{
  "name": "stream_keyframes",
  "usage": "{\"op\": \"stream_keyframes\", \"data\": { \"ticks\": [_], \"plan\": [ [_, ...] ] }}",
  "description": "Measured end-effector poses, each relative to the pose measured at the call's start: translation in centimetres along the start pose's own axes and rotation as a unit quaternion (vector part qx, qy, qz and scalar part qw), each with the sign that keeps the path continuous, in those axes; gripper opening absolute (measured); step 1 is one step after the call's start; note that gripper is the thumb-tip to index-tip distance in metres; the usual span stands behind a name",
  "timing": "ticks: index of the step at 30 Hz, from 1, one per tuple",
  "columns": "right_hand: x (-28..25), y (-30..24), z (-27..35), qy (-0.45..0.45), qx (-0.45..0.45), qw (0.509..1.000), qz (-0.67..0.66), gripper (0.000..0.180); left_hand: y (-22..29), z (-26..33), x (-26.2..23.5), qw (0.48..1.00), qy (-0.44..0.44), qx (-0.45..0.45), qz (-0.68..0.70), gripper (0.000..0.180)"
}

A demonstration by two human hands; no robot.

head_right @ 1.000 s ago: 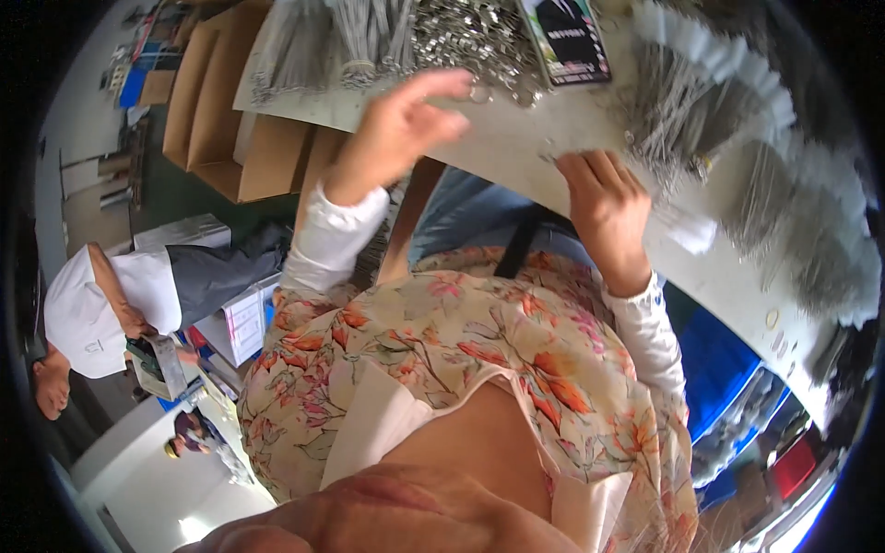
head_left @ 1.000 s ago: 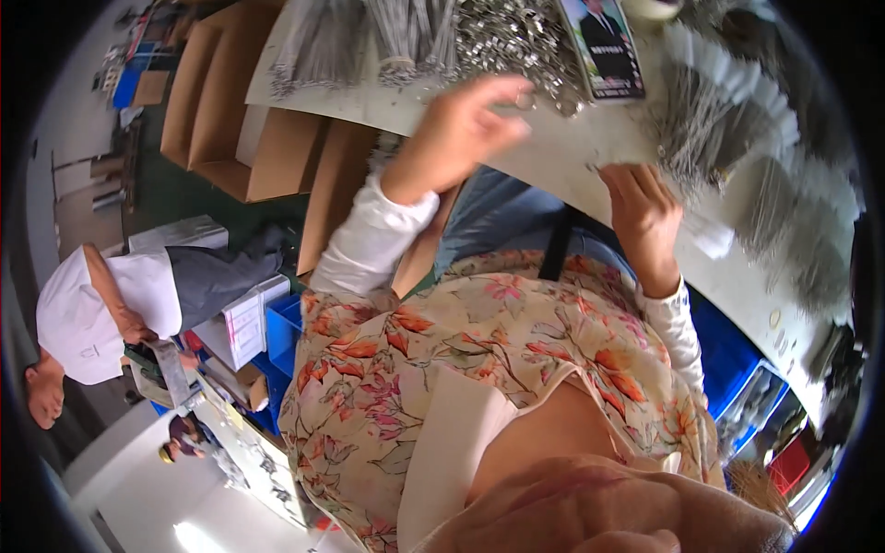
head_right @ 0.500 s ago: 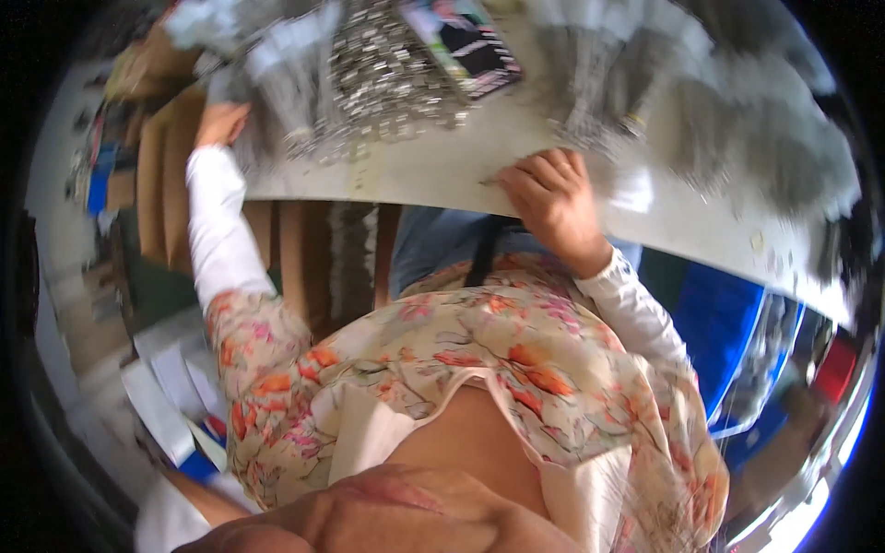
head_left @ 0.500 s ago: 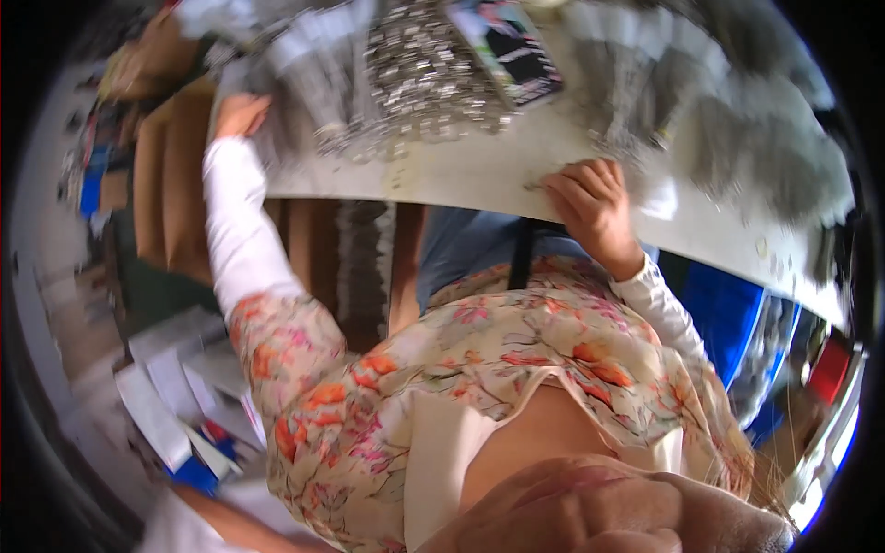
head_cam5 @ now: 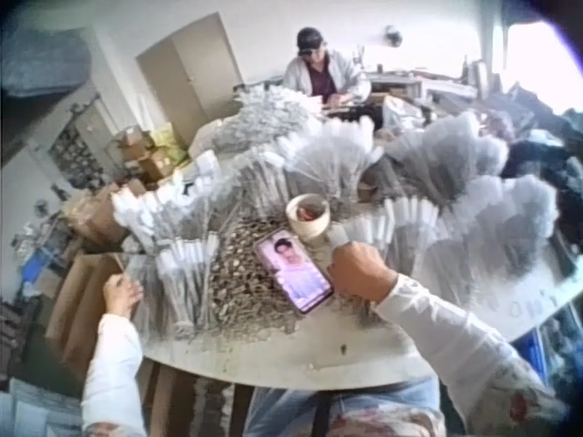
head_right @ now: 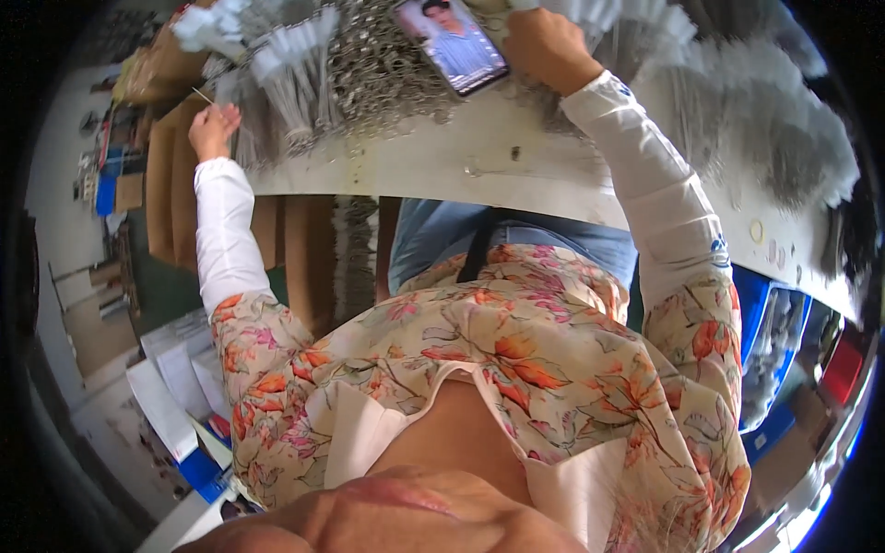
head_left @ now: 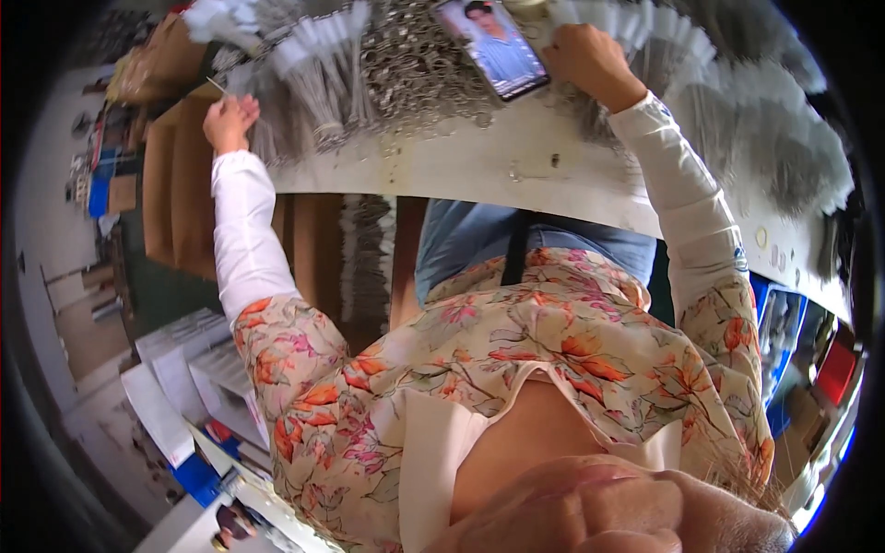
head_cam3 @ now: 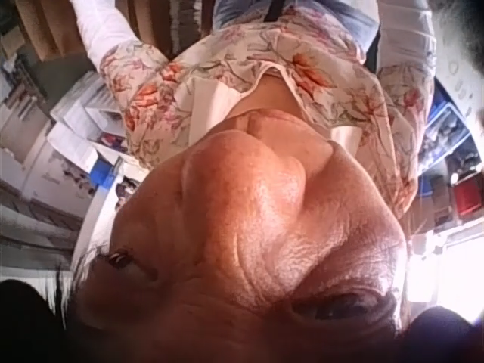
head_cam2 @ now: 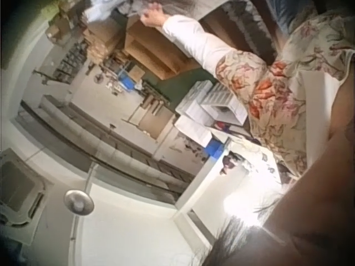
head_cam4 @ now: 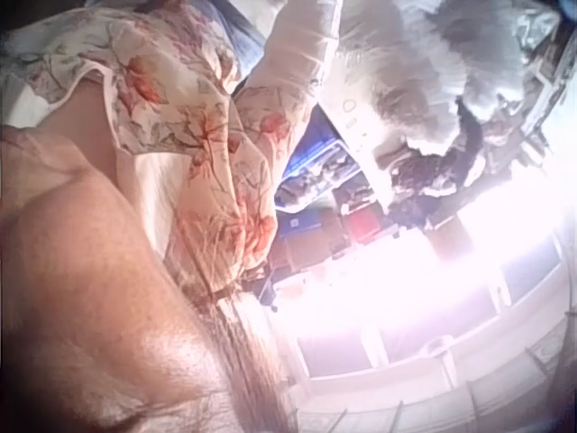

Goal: Assembling small white cleaning brushes onto metal rings at a workbench.

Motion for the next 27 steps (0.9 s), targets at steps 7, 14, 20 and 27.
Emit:
{"op": "stream_keyframes", "data": {
  "ticks": [7, 14, 20, 27],
  "plan": [
    [0.6, 1.4, -2.0, -0.018, 0.008, 0.999, -0.046, 0.027, 10.5, 4.4, 7.3, 0.992, -0.089, 0.085, 0.029, 0.021],
    [0.1, 4.4, -0.7, -0.099, 0.055, 0.828, -0.550, 0.027, 3.3, 4.2, 16.2, 0.797, -0.276, 0.273, -0.463, 0.042],
    [-10.8, 21.8, 6.4, 0.176, 0.126, 0.784, -0.581, 0.019, 2.5, 2.6, 16.5, 0.845, -0.284, 0.235, -0.388, 0.025],
    [-10.3, 27.5, 6.5, 0.195, 0.208, 0.953, -0.104, 0.019, 3.0, 1.8, 14.2, 0.952, -0.207, 0.148, -0.169, 0.013]
  ]
}}
Point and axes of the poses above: each hand's wrist, its own z-axis away from the middle knuckle, its own x-axis out of the palm, y = z × x, the point moved 10 cm from there along -z, towards the middle knuckle, and after that the axes turned 7 degrees about x, right-handed, at the moved point
